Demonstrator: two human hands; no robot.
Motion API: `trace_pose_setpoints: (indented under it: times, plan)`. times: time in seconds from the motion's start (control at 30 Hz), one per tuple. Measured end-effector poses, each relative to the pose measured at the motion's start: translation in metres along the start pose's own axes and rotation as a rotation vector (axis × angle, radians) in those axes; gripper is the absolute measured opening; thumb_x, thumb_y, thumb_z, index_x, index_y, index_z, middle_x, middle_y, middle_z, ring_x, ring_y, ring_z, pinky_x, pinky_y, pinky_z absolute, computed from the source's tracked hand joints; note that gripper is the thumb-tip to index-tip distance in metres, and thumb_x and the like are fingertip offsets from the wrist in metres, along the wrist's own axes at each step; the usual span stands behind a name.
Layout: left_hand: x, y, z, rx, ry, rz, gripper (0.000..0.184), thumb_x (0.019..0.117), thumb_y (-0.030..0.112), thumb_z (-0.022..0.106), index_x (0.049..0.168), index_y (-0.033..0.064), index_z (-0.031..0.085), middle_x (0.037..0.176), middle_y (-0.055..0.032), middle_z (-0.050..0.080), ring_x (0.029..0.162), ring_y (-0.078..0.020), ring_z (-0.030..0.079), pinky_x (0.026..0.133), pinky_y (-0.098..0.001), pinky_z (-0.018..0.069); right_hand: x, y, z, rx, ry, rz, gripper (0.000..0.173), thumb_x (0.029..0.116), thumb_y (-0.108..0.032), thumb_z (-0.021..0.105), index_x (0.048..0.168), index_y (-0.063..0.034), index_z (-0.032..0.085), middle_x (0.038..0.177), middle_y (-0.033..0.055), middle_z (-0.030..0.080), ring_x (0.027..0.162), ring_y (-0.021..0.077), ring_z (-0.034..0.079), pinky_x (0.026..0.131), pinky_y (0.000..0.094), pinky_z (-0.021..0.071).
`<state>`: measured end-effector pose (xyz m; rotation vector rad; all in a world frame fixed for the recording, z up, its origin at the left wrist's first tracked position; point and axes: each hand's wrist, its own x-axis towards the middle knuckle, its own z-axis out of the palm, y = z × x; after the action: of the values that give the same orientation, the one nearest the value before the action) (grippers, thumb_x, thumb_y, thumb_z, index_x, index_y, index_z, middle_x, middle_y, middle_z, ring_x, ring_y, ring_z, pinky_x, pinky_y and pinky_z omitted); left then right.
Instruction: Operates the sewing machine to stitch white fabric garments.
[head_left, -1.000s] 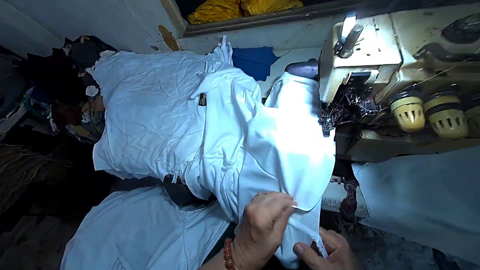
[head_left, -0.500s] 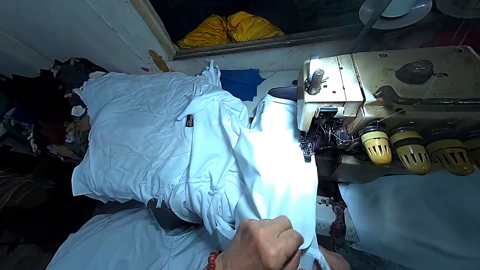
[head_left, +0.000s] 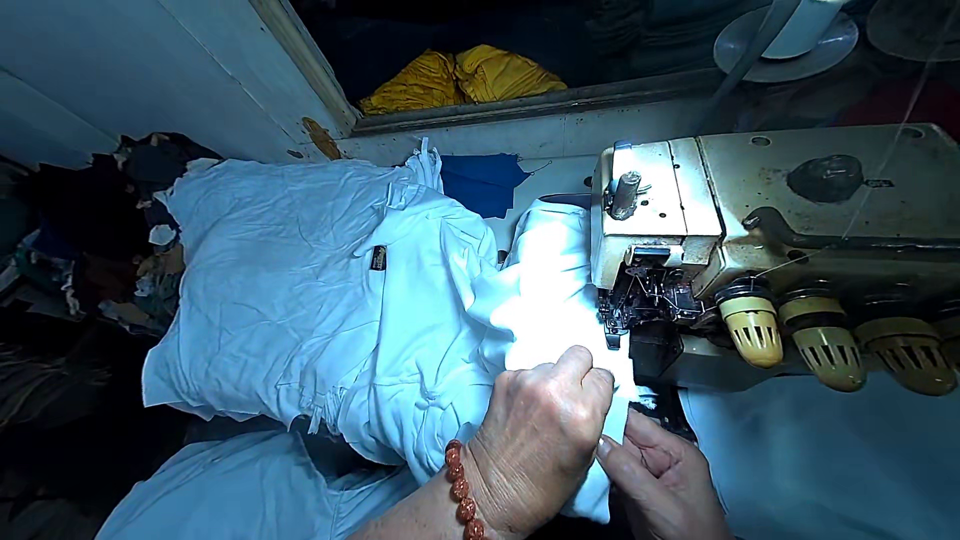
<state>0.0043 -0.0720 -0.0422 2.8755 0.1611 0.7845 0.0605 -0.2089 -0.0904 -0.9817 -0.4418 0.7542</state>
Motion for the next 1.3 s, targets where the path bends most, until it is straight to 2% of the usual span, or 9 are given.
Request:
trace_pose_setpoints:
  times: [0.47, 0.6, 0.67, 0.8, 0.9, 1.07, 1.17, 1.23, 1.3]
  plan:
    - [0.024, 0.013, 0.009, -0.005, -0.017, 0.0, 0.024, 0.0883, 0.018, 0.068, 0.067, 0.0093, 0.065, 0.06, -0.0001, 0.053, 0.048, -0.0113, 0.055, 0.038, -0.0259, 0.0399, 0.01, 0.008, 0.002, -0.066, 0.14, -0.082, 0.024, 0.0863, 0.009, 0.056, 0.085, -0.0084, 0.073, 0.077, -0.0049, 0.073, 0.071, -0.0001, 0.069, 0.068, 0.0187, 0.0584]
    - [-0.027, -0.009, -0.017, -0.262, -0.055, -0.066, 0.022, 0.0958, 0.015, 0.059, 0.107, 0.0053, 0.075, 0.088, -0.0029, 0.073, 0.075, -0.0105, 0.069, 0.064, -0.0285, 0.0575, 0.012, 0.01, 0.003, -0.069, 0.122, -0.076, 0.021, 0.0934, 0.004, 0.054, 0.09, -0.0028, 0.074, 0.077, -0.0003, 0.074, 0.069, 0.0038, 0.07, 0.065, 0.0213, 0.0599]
    - [-0.062, -0.029, -0.028, -0.159, -0.075, -0.247, 0.041, 0.0904, 0.022, 0.06, 0.127, 0.0061, 0.069, 0.087, 0.001, 0.074, 0.065, -0.0066, 0.064, 0.057, -0.0275, 0.0548, 0.013, 0.01, 0.003, -0.061, 0.131, -0.061, 0.022, 0.0941, 0.003, 0.053, 0.091, -0.0009, 0.074, 0.077, 0.0018, 0.074, 0.068, 0.0052, 0.07, 0.065, 0.0223, 0.0602]
    - [-0.133, -0.055, -0.028, 0.019, -0.442, -0.625, 0.043, 0.0875, 0.012, 0.068, 0.127, -0.0022, 0.066, 0.073, -0.0167, 0.069, 0.062, -0.04, 0.067, 0.059, -0.0637, 0.052, 0.014, 0.012, 0.004, -0.056, 0.151, -0.014, 0.021, 0.0943, 0.001, 0.054, 0.085, -0.002, 0.072, 0.072, 0.0022, 0.071, 0.066, 0.0057, 0.068, 0.062, 0.0221, 0.0582]
    - [-0.167, -0.071, -0.021, 0.014, -0.212, -0.638, 0.019, 0.0907, 0.006, 0.057, 0.099, -0.0037, 0.07, 0.065, -0.0139, 0.065, 0.057, -0.0322, 0.067, 0.057, -0.0551, 0.0558, 0.01, 0.011, -0.002, 0.008, 0.013, -0.015, 0.017, 0.0949, -0.002, 0.057, 0.092, -0.003, 0.074, 0.08, 0.0023, 0.073, 0.072, 0.0066, 0.07, 0.068, 0.0239, 0.06]
    - [-0.128, -0.116, -0.075, 0.026, 0.275, -0.579, 0.019, 0.0966, 0.003, 0.055, 0.106, -0.0103, 0.064, 0.071, -0.0114, 0.064, 0.061, -0.0106, 0.059, 0.061, -0.0299, 0.0526, -0.023, -0.011, -0.018, -0.152, -0.418, -0.114, 0.011, 0.0937, -0.011, 0.069, 0.092, -0.0202, 0.075, 0.086, -0.0156, 0.074, 0.081, -0.0086, 0.067, 0.074, 0.0141, 0.0565]
    - [-0.101, -0.145, -0.103, 0.0, 0.222, -0.649, 0.022, 0.0981, -0.001, 0.06, 0.117, -0.0123, 0.059, 0.099, -0.0238, 0.069, 0.083, -0.0259, 0.07, 0.08, -0.0444, 0.0586, -0.045, -0.001, -0.024, -0.246, -0.432, 0.06, 0.012, 0.0902, 0.001, 0.066, 0.088, -0.0076, 0.073, 0.079, -0.0107, 0.072, 0.074, -0.0071, 0.065, 0.07, 0.0156, 0.0551]
    - [-0.083, -0.146, -0.106, -0.055, 0.1, -0.804, 0.03, 0.0988, -0.002, 0.06, 0.128, -0.0088, 0.056, 0.124, -0.0288, 0.066, 0.102, -0.0396, 0.071, 0.091, -0.0578, 0.0554, -0.055, 0.026, -0.039, -0.559, -0.37, 0.137, 0.013, 0.0935, -0.006, 0.063, 0.083, -0.0003, 0.07, 0.067, -0.0028, 0.065, 0.061, 0.0004, 0.06, 0.06, 0.0213, 0.0508]
    - [-0.074, -0.131, -0.095, -0.068, 0.059, -0.681, 0.028, 0.0983, 0.001, 0.06, 0.125, -0.0074, 0.061, 0.123, -0.0253, 0.067, 0.104, -0.0352, 0.072, 0.093, -0.0535, 0.0572, -0.063, 0.052, -0.054, -0.991, -0.283, 0.193, 0.027, 0.0974, -0.014, 0.057, 0.085, 0.0067, 0.07, 0.067, 0.0162, 0.067, 0.061, 0.0278, 0.069, 0.062, 0.0477, 0.0561]
